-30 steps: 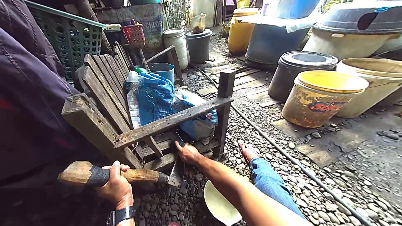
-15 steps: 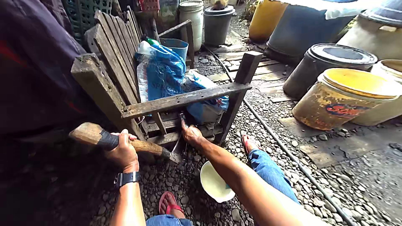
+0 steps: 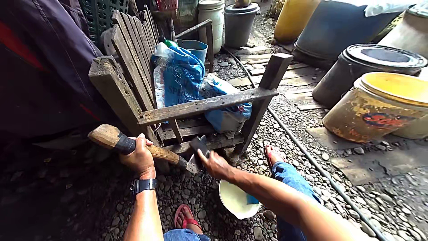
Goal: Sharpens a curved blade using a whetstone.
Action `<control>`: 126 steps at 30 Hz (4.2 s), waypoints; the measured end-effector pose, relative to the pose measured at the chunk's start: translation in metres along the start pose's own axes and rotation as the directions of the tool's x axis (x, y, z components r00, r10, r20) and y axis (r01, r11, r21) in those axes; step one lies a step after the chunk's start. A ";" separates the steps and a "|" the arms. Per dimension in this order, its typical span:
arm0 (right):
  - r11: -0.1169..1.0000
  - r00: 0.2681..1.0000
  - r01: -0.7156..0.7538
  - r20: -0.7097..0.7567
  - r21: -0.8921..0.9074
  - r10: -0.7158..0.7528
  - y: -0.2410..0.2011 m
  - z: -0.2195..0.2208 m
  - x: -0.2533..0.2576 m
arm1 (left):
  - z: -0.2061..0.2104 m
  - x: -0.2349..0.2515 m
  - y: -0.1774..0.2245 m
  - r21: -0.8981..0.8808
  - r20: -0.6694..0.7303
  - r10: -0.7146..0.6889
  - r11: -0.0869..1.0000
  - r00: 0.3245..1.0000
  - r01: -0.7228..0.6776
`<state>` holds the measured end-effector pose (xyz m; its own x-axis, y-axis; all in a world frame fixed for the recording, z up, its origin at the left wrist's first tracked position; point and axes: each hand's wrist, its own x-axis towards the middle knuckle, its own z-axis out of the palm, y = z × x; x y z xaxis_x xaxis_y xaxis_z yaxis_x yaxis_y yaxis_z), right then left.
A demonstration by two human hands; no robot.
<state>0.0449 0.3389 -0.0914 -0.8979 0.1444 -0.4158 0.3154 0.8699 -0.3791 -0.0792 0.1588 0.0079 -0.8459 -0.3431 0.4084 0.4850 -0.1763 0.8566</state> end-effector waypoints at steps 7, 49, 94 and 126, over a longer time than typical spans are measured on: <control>0.982 0.981 -0.184 -0.051 0.033 0.186 -0.006 -0.048 0.048 | -0.001 -0.004 0.007 -0.015 0.029 -0.001 1.000 1.000 0.001; 1.000 0.998 0.017 0.054 -0.013 -0.016 -0.015 -0.003 -0.008 | -0.005 0.004 0.000 0.002 -0.053 -0.086 0.996 0.995 0.086; 0.986 0.995 0.080 0.075 -0.144 -0.070 0.029 -0.031 0.013 | -0.003 0.007 -0.004 -0.037 0.013 -0.031 0.999 0.999 0.031; 0.994 0.998 0.061 -0.004 -0.091 -0.062 0.032 -0.054 0.049 | 0.002 0.003 0.001 -0.034 0.073 0.025 0.999 0.997 -0.022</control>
<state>-0.0056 0.3993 -0.0791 -0.9168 0.0924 -0.3885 0.2309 0.9164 -0.3270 -0.0817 0.1593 0.0102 -0.8476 -0.2787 0.4517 0.5112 -0.2002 0.8358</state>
